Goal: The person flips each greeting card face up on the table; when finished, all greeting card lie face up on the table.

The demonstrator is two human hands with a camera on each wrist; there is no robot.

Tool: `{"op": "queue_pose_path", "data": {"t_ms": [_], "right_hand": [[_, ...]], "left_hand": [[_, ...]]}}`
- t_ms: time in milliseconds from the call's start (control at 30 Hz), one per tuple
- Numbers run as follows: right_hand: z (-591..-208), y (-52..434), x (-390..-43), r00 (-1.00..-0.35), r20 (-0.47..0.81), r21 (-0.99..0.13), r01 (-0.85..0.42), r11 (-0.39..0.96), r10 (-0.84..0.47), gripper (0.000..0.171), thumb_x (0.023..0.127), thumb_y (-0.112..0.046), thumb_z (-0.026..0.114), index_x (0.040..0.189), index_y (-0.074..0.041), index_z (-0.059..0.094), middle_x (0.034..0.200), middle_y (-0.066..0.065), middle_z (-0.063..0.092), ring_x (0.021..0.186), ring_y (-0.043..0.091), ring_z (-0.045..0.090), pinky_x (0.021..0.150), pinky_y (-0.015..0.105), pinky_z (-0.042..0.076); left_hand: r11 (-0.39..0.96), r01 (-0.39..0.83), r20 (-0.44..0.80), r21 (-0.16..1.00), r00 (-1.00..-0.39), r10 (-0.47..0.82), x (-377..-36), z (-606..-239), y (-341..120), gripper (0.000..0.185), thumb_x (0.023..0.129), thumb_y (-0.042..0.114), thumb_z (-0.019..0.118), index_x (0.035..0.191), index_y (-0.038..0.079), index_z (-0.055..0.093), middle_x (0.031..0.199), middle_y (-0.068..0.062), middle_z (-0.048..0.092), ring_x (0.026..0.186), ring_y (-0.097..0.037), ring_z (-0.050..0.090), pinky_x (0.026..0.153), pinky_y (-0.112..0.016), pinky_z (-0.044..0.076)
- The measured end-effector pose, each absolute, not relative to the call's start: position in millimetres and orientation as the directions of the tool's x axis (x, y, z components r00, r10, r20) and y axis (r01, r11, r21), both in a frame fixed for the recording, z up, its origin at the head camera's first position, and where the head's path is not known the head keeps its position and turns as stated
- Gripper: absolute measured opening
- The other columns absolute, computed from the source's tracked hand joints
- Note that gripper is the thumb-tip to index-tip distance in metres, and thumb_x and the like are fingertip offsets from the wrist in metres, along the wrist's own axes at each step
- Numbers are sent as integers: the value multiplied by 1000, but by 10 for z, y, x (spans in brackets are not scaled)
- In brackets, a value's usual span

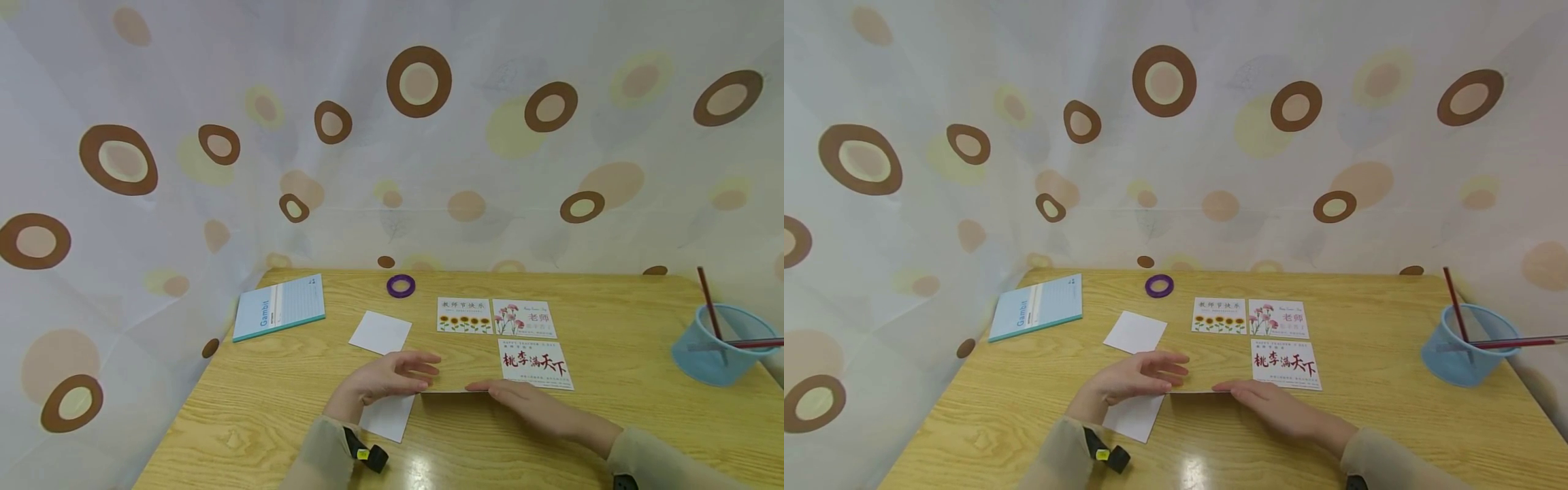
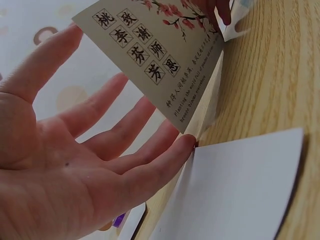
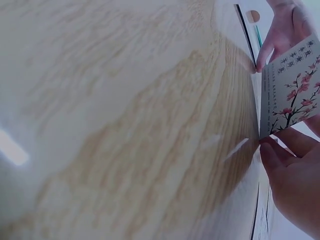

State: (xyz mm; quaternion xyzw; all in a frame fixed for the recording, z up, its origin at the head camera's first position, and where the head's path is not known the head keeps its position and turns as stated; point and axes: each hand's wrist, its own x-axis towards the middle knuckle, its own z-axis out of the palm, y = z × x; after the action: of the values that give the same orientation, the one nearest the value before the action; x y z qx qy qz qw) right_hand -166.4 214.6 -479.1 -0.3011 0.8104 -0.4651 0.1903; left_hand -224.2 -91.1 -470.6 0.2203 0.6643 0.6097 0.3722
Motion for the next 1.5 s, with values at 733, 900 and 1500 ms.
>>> {"op": "queue_pose_path", "data": {"t_ms": [733, 900, 1500], "right_hand": [[-4709, 2140, -1699, -829, -84, -878, -201, 435, -552, 51, 110, -30, 27, 140, 3, 52, 140, 26, 54, 128, 40, 53, 102, 27, 47], [-4698, 2107, -1726, -843, -82, -909, -155, 387, -531, 52, 110, -26, 29, 137, 14, 48, 135, 31, 56, 122, 44, 57, 98, 28, 52], [-4641, 2106, -1815, -871, -103, -951, -55, 304, -480, 54, 109, -29, 34, 134, 18, 48, 119, 28, 63, 103, 32, 67, 90, 33, 58]], "left_hand": [[141, -237, -270, 961, -708, 652, -2235, -4715, -911, 35, 98, 12, 61, 126, -8, 63, 129, -10, 63, 103, -9, 63, 101, -36, 52], [128, -257, -280, 958, -732, 622, -2244, -4714, -893, 34, 99, 11, 58, 127, -11, 61, 119, -9, 68, 100, -12, 66, 100, -39, 54], [84, -285, -279, 955, -765, 580, -2291, -4750, -854, 36, 99, 9, 59, 129, -10, 58, 118, -11, 68, 95, -12, 67, 96, -39, 55]]}}
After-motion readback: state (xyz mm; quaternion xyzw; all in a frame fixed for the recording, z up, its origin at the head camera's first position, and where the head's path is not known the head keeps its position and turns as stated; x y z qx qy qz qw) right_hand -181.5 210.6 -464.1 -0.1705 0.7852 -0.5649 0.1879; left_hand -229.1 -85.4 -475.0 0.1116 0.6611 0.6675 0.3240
